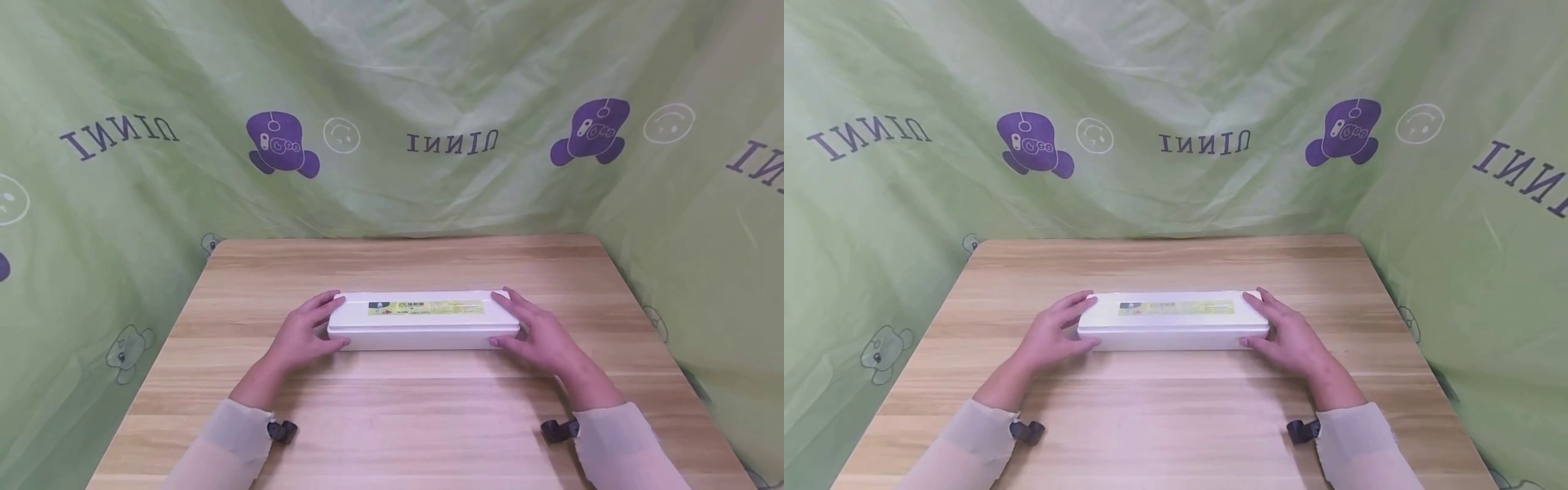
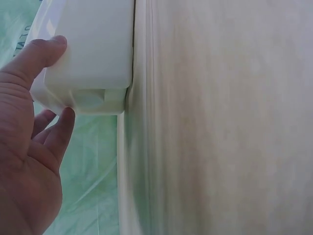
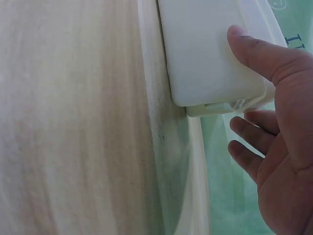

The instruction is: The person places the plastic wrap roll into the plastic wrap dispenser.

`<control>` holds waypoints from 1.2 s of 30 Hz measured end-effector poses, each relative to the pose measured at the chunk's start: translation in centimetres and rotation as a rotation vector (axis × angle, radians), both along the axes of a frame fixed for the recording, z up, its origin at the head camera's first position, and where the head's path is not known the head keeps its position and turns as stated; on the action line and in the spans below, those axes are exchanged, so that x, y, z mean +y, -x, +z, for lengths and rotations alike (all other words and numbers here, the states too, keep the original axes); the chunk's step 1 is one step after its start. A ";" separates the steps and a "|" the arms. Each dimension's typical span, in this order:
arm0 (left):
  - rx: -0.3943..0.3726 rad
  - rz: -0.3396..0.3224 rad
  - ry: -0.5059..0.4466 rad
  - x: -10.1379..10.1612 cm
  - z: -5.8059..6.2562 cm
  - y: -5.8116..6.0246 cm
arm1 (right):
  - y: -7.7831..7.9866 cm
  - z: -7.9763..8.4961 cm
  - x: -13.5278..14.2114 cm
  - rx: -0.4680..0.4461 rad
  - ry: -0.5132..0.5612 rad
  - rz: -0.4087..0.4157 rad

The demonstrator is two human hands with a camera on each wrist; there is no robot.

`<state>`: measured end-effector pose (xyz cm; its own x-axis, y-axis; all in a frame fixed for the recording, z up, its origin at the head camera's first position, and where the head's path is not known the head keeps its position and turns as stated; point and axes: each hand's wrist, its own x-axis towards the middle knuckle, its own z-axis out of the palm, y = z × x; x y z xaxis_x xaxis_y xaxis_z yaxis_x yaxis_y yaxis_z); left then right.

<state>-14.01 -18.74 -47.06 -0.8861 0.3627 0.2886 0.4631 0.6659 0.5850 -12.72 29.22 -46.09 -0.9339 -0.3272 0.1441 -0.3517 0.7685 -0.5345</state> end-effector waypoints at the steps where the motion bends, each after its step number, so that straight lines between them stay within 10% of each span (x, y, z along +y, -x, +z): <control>1: 0.006 0.001 0.008 0.0 0.0 -0.1 | -0.1 0.0 -0.1 0.004 -0.005 0.001; 21: 0.057 0.098 0.248 1.6 0.7 -1.7 | -1.1 -0.4 -1.0 0.046 -0.163 -0.021; 36: -0.042 0.116 0.223 0.9 1.4 -1.8 | -1.3 0.3 -1.1 0.067 -0.189 -0.042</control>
<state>-12.22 -17.89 -45.62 -0.9349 0.3087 0.1752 0.3548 0.8278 0.4345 -11.44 28.14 -45.77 -0.9376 -0.3152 0.1466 -0.3473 0.8676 -0.3559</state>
